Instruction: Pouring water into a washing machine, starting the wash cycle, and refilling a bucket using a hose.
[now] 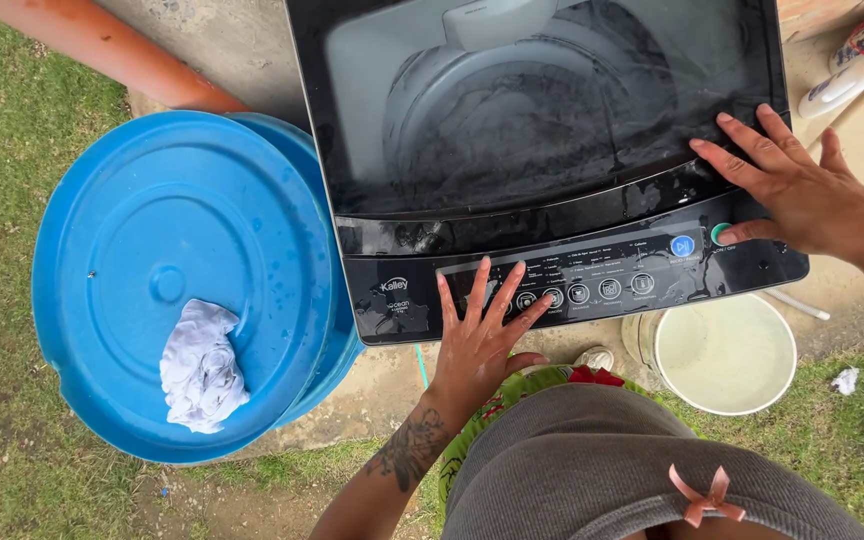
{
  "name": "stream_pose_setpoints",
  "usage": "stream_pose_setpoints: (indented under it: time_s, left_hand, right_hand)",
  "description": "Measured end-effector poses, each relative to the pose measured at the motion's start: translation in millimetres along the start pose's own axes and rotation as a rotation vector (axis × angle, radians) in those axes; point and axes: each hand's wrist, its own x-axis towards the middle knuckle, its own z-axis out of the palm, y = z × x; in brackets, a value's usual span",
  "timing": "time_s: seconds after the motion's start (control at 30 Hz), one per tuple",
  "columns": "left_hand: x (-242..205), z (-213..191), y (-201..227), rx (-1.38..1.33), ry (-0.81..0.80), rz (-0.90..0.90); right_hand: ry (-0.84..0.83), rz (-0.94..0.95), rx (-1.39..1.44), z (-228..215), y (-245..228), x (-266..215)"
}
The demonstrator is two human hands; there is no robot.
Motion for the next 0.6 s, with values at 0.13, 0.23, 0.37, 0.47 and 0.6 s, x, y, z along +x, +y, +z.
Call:
stream_pose_setpoints:
  time_s: [0.13,0.23,0.37,0.47,0.6]
  left_hand:
    - [-2.7,2.1,6.6,0.044,-0.034,-0.028]
    - [-4.4,6.8,11.4,-0.009,0.005,-0.052]
    - [-6.6,18.5,23.2,0.01,-0.017,-0.126]
    - [-5.6,22.9,33.9,0.08,-0.081,-0.168]
    - [-3.5,27.2,38.4,0.1,-0.1,-0.141]
  right_hand:
    - [-0.008,0.008,-0.02,-0.4,-1.3,1.8]
    - [-0.029,0.054,-0.03,0.2,-1.1,3.6]
    - [-0.022,0.047,-0.061,-0.3,1.1,3.8]
    - [-0.039,0.026,-0.022,-0.8,1.4,3.7]
    - [-0.029,0.025,0.066,-3.7,-7.8,-0.2]
